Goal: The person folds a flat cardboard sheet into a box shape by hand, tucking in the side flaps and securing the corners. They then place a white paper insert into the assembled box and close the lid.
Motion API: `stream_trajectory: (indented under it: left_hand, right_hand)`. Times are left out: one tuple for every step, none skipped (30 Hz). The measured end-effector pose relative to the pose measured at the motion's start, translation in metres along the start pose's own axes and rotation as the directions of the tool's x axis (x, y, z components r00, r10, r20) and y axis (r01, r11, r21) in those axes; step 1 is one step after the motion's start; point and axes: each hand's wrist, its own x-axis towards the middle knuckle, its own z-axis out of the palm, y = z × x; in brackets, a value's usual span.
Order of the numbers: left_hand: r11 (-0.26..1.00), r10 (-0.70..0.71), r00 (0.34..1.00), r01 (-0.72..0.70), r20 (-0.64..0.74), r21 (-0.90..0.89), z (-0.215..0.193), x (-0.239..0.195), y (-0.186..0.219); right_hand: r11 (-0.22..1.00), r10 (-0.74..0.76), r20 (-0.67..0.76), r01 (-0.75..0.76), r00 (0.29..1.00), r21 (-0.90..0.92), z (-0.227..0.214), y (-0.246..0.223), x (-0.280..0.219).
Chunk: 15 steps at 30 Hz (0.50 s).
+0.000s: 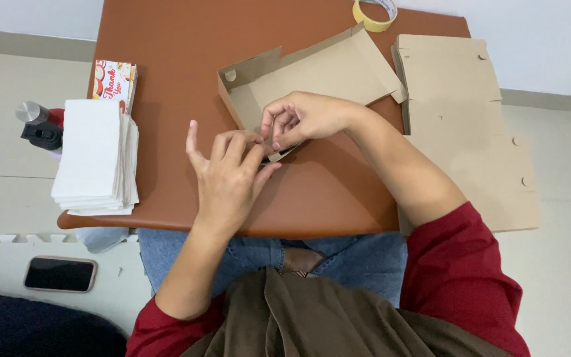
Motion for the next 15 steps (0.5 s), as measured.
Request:
stream_trajectory:
  left_hand:
    - [1.000,0.001,1.000,-0.001,0.001,-0.001,0.000,0.000,0.001]
    - [1.000,-0.010,1.000,0.010,0.005,0.000,0.000,0.000,0.002]
    - [1.000,-0.021,1.000,0.021,0.010,0.002,0.000,0.000,0.003]
    - [1.000,-0.020,1.000,0.020,0.007,0.002,0.004,-0.002,0.001]
    - [0.999,-0.032,0.999,0.032,0.005,0.015,0.008,-0.004,-0.001]
    - [0.999,-0.045,0.999,0.045,0.002,0.029,0.012,-0.006,-0.003]
    - [0.999,-0.045,0.999,0.045,-0.002,0.030,0.012,-0.005,-0.003]
    - [0.998,-0.052,0.999,0.052,0.010,0.019,0.013,-0.005,-0.004]
    - [0.998,-0.059,0.998,0.059,0.021,0.008,0.014,-0.004,-0.004]
    - [0.998,-0.057,0.998,0.056,0.021,0.008,0.015,-0.005,-0.005]
    - [0.998,-0.061,0.998,0.061,0.027,0.010,0.017,-0.004,-0.005]
    - [0.998,-0.065,0.997,0.065,0.034,0.012,0.018,-0.004,-0.006]
    - [0.998,-0.061,0.998,0.061,0.035,0.012,0.020,-0.005,-0.007]
    - [0.998,-0.068,0.997,0.067,0.044,0.015,0.021,-0.005,-0.008]
    - [0.997,-0.074,0.996,0.073,0.052,0.019,0.023,-0.005,-0.009]
  right_hand:
    - [1.000,0.001,-0.001,-0.001,1.000,0.001,0.000,-0.004,0.000]
    - [0.999,-0.010,0.009,0.010,1.000,-0.035,0.000,-0.009,0.001]
    - [0.997,-0.020,0.019,0.021,1.000,-0.071,0.000,-0.013,0.001]
    - [0.997,-0.020,0.017,0.021,1.000,-0.073,0.002,-0.013,0.003]
    - [0.997,-0.026,-0.028,0.024,0.999,-0.078,0.003,-0.012,0.004]
    - [0.996,-0.033,-0.072,0.027,0.997,-0.083,0.005,-0.012,0.005]
    - [0.996,-0.034,-0.071,0.028,0.997,-0.086,0.005,-0.006,0.009]
    - [0.998,0.000,-0.075,-0.005,0.997,-0.065,0.005,0.001,0.013]
    - [0.998,0.034,-0.078,-0.038,0.996,-0.043,0.004,0.008,0.016]
    - [0.998,0.033,-0.081,-0.037,0.996,-0.043,0.004,0.008,0.018]
    - [0.998,0.049,-0.087,-0.053,0.995,-0.040,0.003,0.008,0.020]
    - [0.997,0.064,-0.094,-0.068,0.993,-0.036,0.003,0.009,0.021]
    - [0.997,0.063,-0.097,-0.066,0.993,-0.034,0.004,0.007,0.021]
    - [0.997,0.067,-0.105,-0.071,0.992,-0.035,0.005,0.005,0.020]
    - [0.996,0.072,-0.112,-0.076,0.991,-0.035,0.007,0.003,0.020]
